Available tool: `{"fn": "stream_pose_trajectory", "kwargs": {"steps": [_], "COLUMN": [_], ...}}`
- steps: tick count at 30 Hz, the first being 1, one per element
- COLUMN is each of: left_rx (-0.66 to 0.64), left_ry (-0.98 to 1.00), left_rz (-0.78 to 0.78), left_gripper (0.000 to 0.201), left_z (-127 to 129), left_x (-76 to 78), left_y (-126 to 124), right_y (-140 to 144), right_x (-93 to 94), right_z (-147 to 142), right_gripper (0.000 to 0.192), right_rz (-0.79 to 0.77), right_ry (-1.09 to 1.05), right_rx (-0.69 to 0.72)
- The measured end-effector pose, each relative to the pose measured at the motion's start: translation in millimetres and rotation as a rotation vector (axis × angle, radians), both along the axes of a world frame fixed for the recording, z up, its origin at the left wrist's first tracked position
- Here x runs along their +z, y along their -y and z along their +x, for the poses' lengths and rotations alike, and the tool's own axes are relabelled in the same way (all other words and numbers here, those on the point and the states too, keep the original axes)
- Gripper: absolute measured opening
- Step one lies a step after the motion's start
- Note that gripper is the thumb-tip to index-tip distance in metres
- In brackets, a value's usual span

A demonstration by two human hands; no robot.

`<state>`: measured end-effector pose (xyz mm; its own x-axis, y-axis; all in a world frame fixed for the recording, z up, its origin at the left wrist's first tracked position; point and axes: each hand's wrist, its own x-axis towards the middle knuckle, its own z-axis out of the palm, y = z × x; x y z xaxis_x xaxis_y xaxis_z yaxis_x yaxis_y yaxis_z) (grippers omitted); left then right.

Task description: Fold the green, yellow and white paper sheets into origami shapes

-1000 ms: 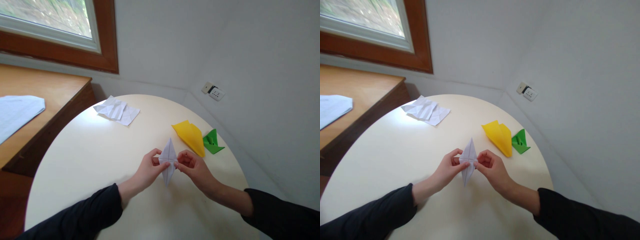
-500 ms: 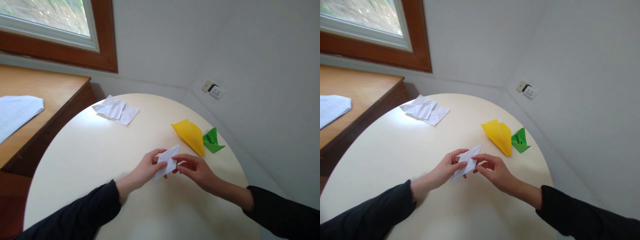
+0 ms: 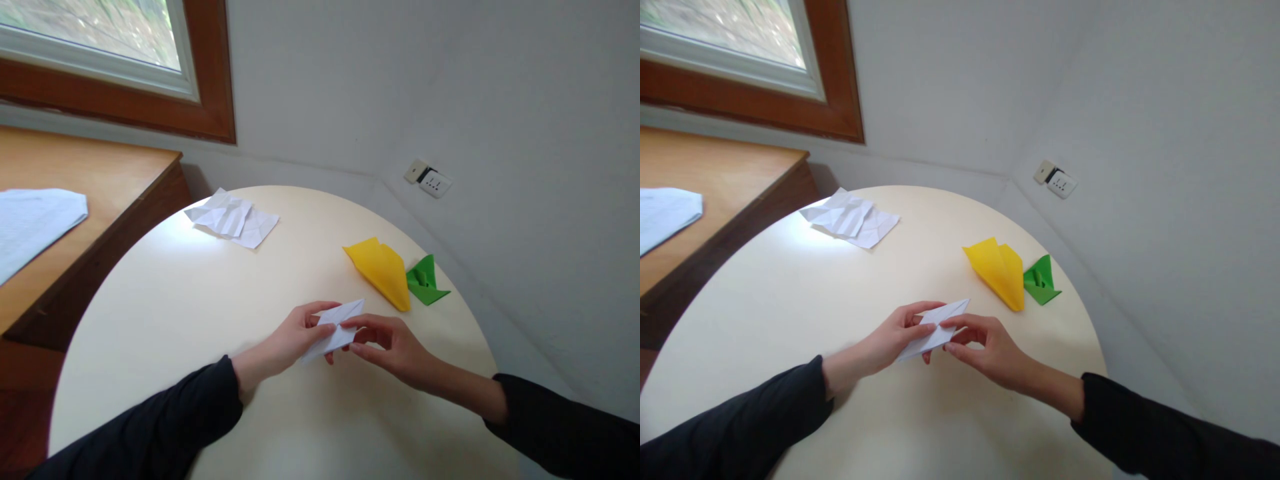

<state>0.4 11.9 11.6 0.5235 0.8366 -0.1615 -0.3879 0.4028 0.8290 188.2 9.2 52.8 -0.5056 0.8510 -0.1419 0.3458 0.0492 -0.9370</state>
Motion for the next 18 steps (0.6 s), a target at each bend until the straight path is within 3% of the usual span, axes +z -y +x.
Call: {"fn": "stream_pose_trajectory", "kwargs": {"steps": [8,18], "left_rx": [0.001,0.021], "left_ry": [0.003,-0.01], "left_rz": [-0.003,0.048], "left_gripper": [0.065,0.06], "left_z": [-0.2,-0.3], "left_x": [5.2,4.9], "left_y": [0.2,1.2], "right_y": [1.1,-1.4], "right_x": [-0.2,-8.1], "right_z": [-1.3,-8.0], "right_gripper": [0.031,0.044], "right_rz": [-0.005,-0.088], "right_ry": [-0.035,-0.213], "right_rx": [-0.007,-0.142]}}
